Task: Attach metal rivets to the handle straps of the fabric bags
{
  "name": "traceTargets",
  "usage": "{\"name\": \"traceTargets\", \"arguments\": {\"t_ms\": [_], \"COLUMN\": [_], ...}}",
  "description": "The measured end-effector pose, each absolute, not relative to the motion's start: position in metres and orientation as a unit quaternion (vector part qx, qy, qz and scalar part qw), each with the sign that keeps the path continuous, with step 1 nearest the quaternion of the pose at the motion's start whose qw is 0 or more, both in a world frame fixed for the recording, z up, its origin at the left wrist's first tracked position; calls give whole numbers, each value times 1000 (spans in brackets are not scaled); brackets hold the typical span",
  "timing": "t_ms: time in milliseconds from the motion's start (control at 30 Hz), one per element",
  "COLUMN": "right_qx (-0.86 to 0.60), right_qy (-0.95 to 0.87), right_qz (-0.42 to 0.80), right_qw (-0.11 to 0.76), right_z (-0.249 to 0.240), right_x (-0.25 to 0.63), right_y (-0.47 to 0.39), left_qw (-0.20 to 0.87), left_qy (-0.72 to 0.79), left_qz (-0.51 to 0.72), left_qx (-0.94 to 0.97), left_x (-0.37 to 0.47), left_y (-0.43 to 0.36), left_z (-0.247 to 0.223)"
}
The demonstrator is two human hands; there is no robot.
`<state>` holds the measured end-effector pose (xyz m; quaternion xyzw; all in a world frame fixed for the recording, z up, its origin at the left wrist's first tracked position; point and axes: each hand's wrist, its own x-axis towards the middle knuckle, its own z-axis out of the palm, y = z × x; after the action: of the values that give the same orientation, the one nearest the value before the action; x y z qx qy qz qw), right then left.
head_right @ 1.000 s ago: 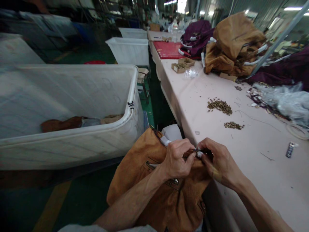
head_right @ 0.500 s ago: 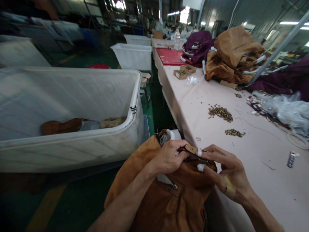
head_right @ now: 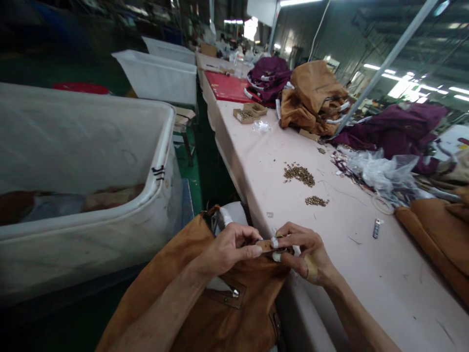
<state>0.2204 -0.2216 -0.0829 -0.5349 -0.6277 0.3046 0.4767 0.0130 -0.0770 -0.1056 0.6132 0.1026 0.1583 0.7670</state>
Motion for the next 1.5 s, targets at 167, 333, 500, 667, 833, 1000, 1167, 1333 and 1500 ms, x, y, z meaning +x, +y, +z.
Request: {"name": "traceTargets", "arguments": {"t_ms": [167,333,500,667,833,1000,1167,1333,1500], "right_qx": [-690,-819,-853,-839,-829,-822,-821,-766,-588], "right_qy": [-548,-430,-445,-494,-515,-532,-540,-609,-752], "right_qz": [229,40,41,103,115,87,69,56,166], "right_qw": [413,377,270,201,185,183,171,198,246], "right_z": [-94,-103,-110,-103,-81,-65,-66,-58,-57], "right_x": [308,423,466,475,469,447,423,340,225], "right_y": [-216,-206,-198,-190,-189,-193,-198,-211,-222], "left_qw": [765,775,779,770,760,747,742,705,671], "left_qy": [185,211,225,236,242,238,230,248,255], "left_qz": [184,189,198,197,200,215,225,224,240], "left_qx": [589,565,550,559,569,582,588,625,653], "left_x": [22,24,25,30,35,33,29,31,35], "left_y": [-84,-89,-91,-92,-94,-97,-104,-107,-111], "left_z": [-116,-113,-115,-120,-122,-123,-131,-143,-145]}}
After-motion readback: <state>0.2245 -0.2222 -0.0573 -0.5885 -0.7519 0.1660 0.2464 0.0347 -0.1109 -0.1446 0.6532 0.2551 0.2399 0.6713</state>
